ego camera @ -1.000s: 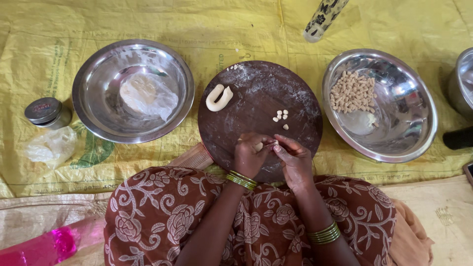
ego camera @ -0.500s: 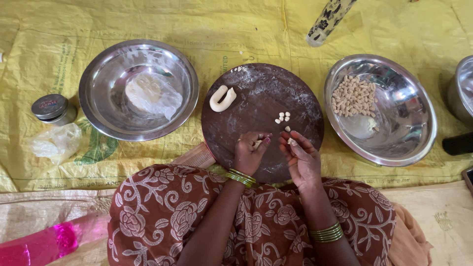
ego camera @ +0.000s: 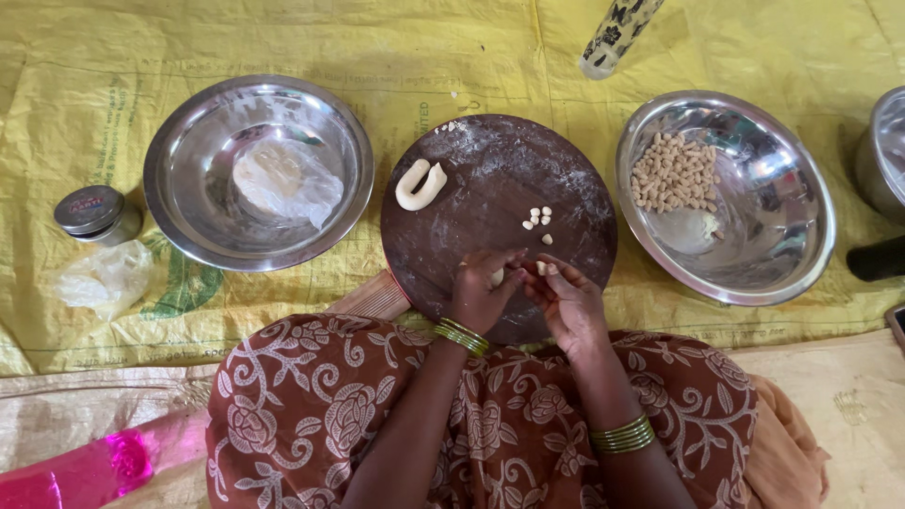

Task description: The person sits on the floor and rolls a piece of dough into small balls by hand on a wooden board. The person repeatedly pinches off small pieces of dough and rolls them into uniform balls, placing them on the board.

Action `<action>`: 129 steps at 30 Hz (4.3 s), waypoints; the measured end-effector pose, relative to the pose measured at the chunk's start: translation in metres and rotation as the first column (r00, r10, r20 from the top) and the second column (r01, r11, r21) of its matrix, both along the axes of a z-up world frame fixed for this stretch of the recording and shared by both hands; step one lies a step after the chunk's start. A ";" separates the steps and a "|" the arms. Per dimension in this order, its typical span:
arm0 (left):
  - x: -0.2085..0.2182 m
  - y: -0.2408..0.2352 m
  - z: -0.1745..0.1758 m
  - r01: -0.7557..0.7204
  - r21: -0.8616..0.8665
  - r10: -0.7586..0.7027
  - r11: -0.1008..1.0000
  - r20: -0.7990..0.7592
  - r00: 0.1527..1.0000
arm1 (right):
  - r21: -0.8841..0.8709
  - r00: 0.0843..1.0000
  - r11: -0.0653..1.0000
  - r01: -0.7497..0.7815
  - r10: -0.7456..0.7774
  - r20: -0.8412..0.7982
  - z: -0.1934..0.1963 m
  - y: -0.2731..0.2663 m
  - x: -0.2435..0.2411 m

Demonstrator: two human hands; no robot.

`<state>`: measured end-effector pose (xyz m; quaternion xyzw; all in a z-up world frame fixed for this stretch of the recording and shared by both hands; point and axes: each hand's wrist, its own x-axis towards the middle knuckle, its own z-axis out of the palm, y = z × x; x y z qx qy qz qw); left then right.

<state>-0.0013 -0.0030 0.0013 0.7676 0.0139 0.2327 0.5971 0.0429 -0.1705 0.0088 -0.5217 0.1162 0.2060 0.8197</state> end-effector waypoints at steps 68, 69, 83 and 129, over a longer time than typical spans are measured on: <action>0.007 0.002 -0.033 -0.054 -0.350 0.000 0.935 -0.153 0.988 | -0.168 0.992 0.983 0.072 -0.052 0.119 -0.022 0.004 0.009; 0.006 0.003 -0.031 -0.063 -0.277 0.025 0.959 -0.139 0.990 | -0.108 0.991 0.992 0.071 -0.058 0.119 -0.021 0.003 0.009; 0.003 0.008 -0.024 -0.154 -0.052 0.148 0.987 -0.100 0.984 | 0.296 0.991 0.954 0.054 -0.015 -0.132 0.000 -0.019 0.021; 0.009 0.002 -0.080 0.155 -0.507 -0.257 0.848 -0.137 0.957 | -0.615 0.479 0.766 0.185 0.476 0.737 0.020 0.031 -0.013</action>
